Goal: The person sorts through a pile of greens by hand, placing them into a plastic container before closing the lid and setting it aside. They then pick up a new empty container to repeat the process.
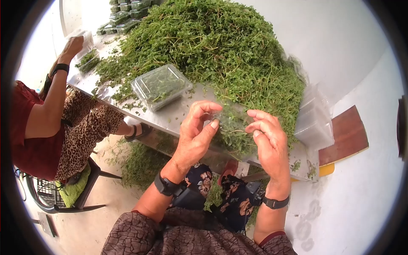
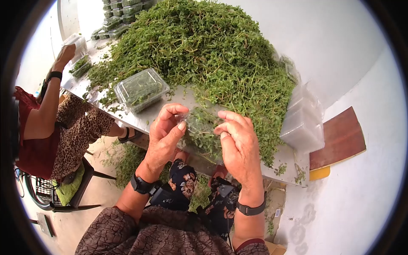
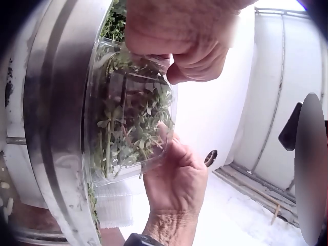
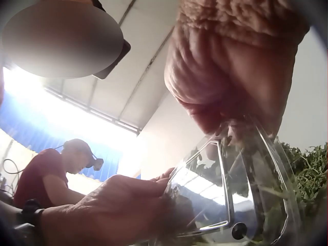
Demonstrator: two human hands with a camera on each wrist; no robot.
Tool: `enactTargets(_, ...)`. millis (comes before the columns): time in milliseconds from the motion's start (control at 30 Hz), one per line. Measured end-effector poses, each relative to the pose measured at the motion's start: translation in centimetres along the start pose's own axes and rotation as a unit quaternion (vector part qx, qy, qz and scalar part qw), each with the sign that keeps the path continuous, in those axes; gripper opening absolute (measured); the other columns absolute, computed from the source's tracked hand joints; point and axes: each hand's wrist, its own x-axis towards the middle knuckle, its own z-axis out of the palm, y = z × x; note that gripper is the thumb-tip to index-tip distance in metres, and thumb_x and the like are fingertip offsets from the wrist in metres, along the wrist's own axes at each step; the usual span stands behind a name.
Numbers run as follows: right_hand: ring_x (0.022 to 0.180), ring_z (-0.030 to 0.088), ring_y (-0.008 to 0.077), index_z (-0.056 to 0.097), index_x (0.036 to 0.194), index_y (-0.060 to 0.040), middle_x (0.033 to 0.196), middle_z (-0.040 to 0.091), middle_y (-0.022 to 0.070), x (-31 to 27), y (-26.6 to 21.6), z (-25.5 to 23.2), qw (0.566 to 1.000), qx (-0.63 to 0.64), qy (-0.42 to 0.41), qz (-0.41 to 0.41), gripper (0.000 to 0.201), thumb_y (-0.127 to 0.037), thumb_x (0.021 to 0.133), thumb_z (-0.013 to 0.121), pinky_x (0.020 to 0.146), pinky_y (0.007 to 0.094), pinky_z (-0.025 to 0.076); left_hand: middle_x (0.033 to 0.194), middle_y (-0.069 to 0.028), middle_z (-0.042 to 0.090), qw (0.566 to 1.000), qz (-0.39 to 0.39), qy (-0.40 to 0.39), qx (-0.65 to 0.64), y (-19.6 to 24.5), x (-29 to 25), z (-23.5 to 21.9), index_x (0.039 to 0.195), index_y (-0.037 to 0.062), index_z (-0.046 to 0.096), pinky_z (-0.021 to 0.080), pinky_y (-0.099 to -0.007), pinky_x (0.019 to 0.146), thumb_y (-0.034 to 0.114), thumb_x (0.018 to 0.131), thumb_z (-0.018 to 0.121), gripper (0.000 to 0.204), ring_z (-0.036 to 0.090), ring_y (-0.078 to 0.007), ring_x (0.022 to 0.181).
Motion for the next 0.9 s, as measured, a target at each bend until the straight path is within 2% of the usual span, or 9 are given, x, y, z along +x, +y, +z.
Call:
enactTargets(133,0.118,0.053,0.0271,0.063,0.098,0.0015,0.124,0.058,0.0167,-0.3,0.3,0.5,0.996,0.082,0.024,0.018,0.019,0.002,0.081,0.052,0.102,0.0370,0.040,0.115,-0.0047,0.048,1.000,0.006,0.012,-0.003,0.1,-0.1,0.0,0.117,0.0026,0.057,0.040,-0.0284,0.094,0.001,0.088,0.056,0.029,0.048,-0.0138,0.104)
enactTargets(200,0.125,0.050,0.0261,0.059,0.112,0.0022,0.129,0.056,0.0174,-0.7,0.7,0.9,0.982,0.171,0.080,0.014,0.030,0.002,0.082,0.054,0.107,0.0382,0.037,0.114,-0.0040,0.048,1.000,0.013,0.009,0.006,0.2,-0.1,-0.1,0.117,0.0026,0.057,0.040,-0.0271,0.092,0.001,0.089,0.055,0.028,0.048,-0.0126,0.102)
enactTargets(233,0.125,0.050,0.0261,0.059,0.112,0.0022,0.129,0.056,0.0174,-1.0,1.0,1.0,0.982,0.171,0.084,0.014,0.030,0.002,0.082,0.054,0.107,0.0382,0.037,0.113,-0.0033,0.047,1.000,0.018,0.007,0.014,0.2,-0.1,-0.1,0.116,0.0026,0.057,0.041,-0.0259,0.089,0.001,0.090,0.055,0.027,0.048,-0.0114,0.099)
enactTargets(300,0.123,0.051,0.0251,0.053,0.123,0.0031,0.130,0.056,0.0165,-1.5,1.3,0.9,0.977,0.194,0.084,-0.021,0.040,0.002,0.083,0.057,0.107,0.0383,0.037,0.112,-0.0022,0.047,1.000,0.010,0.011,-0.002,0.4,-0.3,0.1,0.116,0.0026,0.057,0.041,-0.0241,0.085,0.000,0.091,0.054,0.025,0.047,-0.0099,0.097)
enactTargets(433,0.121,0.052,0.0243,0.054,0.124,0.0026,0.128,0.056,0.0156,-2.4,1.8,0.5,0.983,0.156,0.091,0.010,0.040,-0.003,0.085,0.061,0.106,0.0374,0.038,0.108,0.0004,0.045,1.000,0.005,0.020,-0.015,0.4,-0.3,0.3,0.115,0.0023,0.057,0.040,-0.0203,0.076,0.001,0.094,0.053,0.022,0.044,-0.0061,0.090)
enactTargets(533,0.115,0.055,0.0223,0.056,0.122,0.0021,0.125,0.058,0.0136,-3.0,2.2,0.3,0.988,0.110,0.105,0.024,0.039,-0.006,0.085,0.066,0.102,0.0362,0.040,0.108,0.0004,0.045,0.999,0.013,0.022,-0.023,0.3,-0.3,0.3,0.115,0.0018,0.057,0.040,-0.0208,0.076,0.001,0.094,0.054,0.021,0.044,-0.0063,0.089)
enactTargets(633,0.105,0.058,0.0197,0.061,0.115,0.0017,0.116,0.061,0.0113,-3.6,2.6,0.2,0.984,0.113,0.126,0.047,0.032,-0.007,0.085,0.067,0.094,0.0329,0.045,0.108,0.0026,0.047,0.998,0.033,0.029,-0.035,0.1,-0.3,0.5,0.115,0.0018,0.057,0.036,-0.0194,0.072,0.005,0.095,0.056,0.020,0.042,-0.0042,0.084)
enactTargets(700,0.092,0.060,0.0161,0.066,0.107,0.0024,0.106,0.064,0.0090,-3.9,2.8,0.1,0.977,0.124,0.153,0.076,0.023,-0.005,0.085,0.068,0.084,0.0291,0.048,0.108,0.0013,0.046,0.998,0.041,0.028,-0.030,0.2,-0.3,0.5,0.114,0.0019,0.058,0.038,-0.0203,0.074,0.004,0.094,0.056,0.020,0.043,-0.0053,0.087)
enactTargets(900,0.078,0.059,0.0112,0.068,0.101,0.0036,0.094,0.064,0.0058,-4.4,1.9,0.1,0.972,0.133,0.171,0.089,0.018,-0.001,0.084,0.068,0.072,0.0239,0.048,0.109,-0.0004,0.047,0.999,0.039,0.027,-0.023,0.3,-0.4,0.5,0.112,0.0017,0.059,0.040,-0.0212,0.076,0.002,0.093,0.057,0.019,0.045,-0.0063,0.088)
